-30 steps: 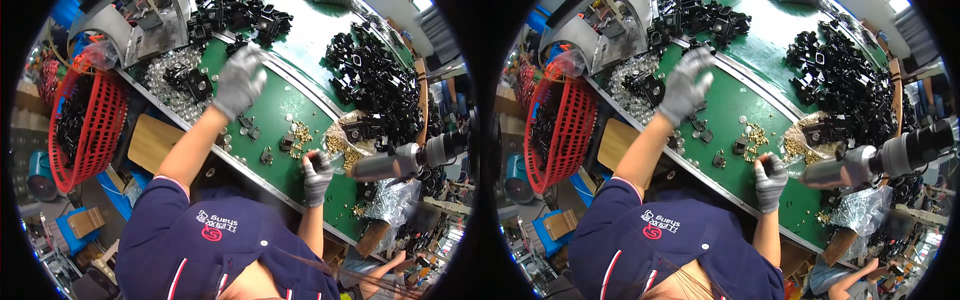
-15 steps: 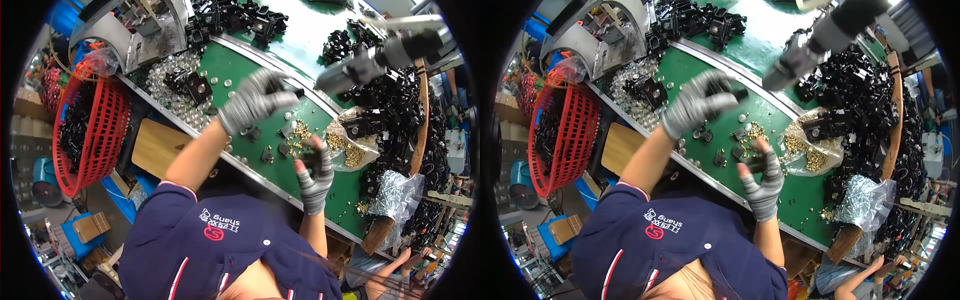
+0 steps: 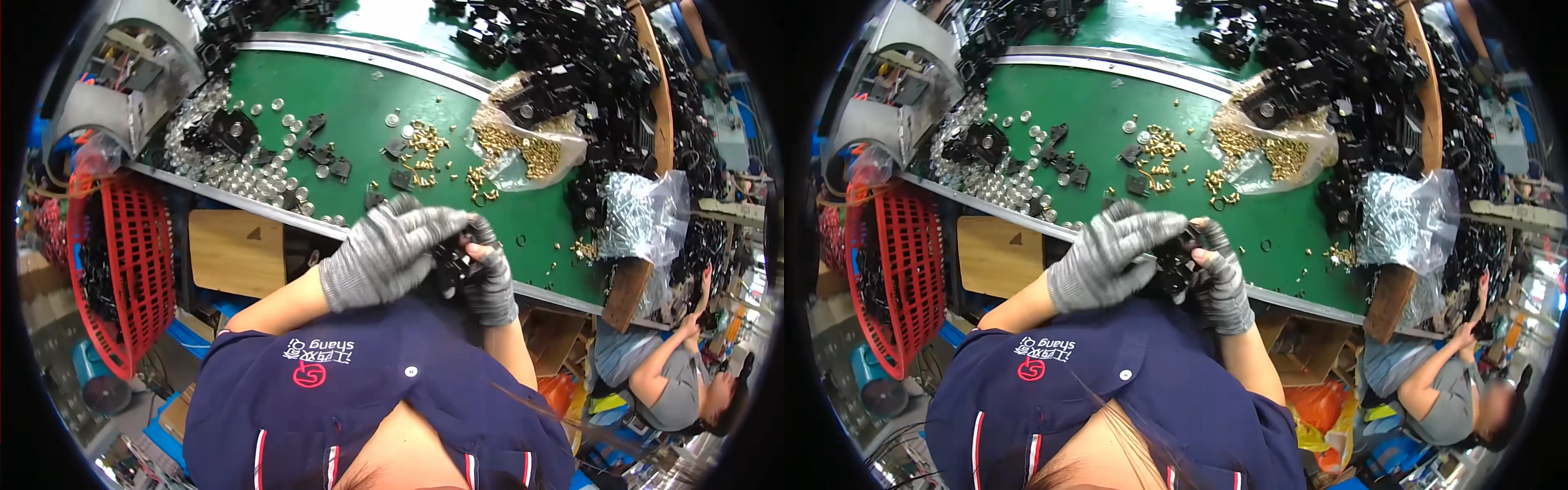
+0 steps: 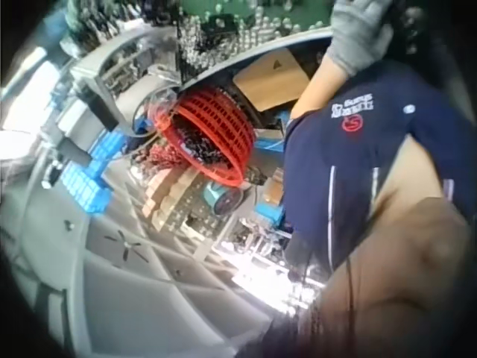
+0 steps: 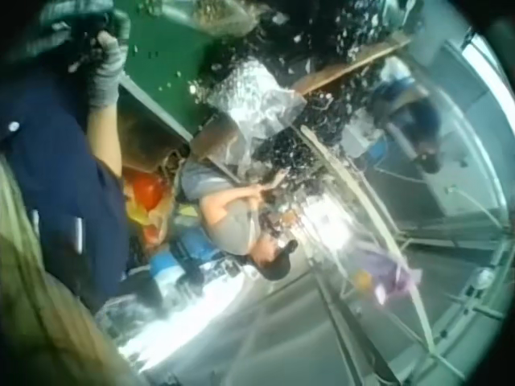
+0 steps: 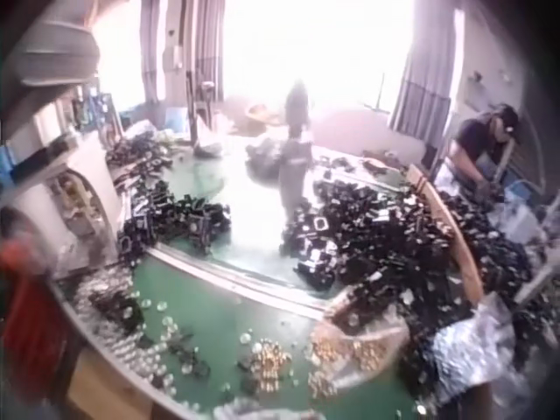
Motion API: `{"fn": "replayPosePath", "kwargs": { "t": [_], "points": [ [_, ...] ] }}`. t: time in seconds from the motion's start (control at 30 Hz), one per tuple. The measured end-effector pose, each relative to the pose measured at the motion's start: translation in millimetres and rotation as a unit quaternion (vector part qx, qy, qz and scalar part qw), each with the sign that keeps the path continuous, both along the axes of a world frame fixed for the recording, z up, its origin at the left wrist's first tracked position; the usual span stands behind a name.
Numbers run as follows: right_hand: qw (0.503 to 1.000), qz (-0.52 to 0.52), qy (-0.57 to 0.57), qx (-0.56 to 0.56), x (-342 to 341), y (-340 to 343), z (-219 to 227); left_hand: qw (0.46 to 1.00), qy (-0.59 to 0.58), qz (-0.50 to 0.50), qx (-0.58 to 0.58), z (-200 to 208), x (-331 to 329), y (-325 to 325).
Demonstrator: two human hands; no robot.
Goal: Placing brass pins into plastic housings and securing them using a pneumatic screwdriver.
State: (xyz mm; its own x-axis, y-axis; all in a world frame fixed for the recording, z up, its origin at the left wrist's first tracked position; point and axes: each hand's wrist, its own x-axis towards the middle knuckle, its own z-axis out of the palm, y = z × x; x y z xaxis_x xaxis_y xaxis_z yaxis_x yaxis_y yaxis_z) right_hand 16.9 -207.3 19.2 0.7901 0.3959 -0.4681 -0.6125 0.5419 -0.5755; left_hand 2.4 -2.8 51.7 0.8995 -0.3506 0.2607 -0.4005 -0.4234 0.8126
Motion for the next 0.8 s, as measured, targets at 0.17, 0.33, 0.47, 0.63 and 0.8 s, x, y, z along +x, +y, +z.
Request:
{"fn": "replayPosePath", "kwargs": {
  "t": [0.17, 0.33, 0.47, 0.63, 0.8],
  "points": [
    [0.974, 0.187, -0.029, -0.122, 21.4, -30.7, 4.0, 0.986, -0.067, 0.006, 0.15, -25.2, 6.4, -8.5],
    [0.748, 0.198, -0.426, -0.469, 72.9, -13.1, 28.7, 0.974, -0.063, 0.016, 0.219, -26.4, 3.4, -9.5],
    [0.553, 0.238, -0.66, -0.449, 117.0, 56.7, 14.6, 0.976, -0.09, 0.021, 0.196, -32.0, 2.9, -4.2],
    [0.374, 0.426, -0.607, -0.558, 140.1, 110.3, 13.2, 0.987, -0.067, 0.081, 0.123, -34.8, -7.2, 4.0],
    [0.438, 0.364, -0.621, -0.539, 127.5, 85.0, 32.5, 0.965, -0.057, 0.242, -0.087, -13.4, -6.1, 22.7]
  ]
}}
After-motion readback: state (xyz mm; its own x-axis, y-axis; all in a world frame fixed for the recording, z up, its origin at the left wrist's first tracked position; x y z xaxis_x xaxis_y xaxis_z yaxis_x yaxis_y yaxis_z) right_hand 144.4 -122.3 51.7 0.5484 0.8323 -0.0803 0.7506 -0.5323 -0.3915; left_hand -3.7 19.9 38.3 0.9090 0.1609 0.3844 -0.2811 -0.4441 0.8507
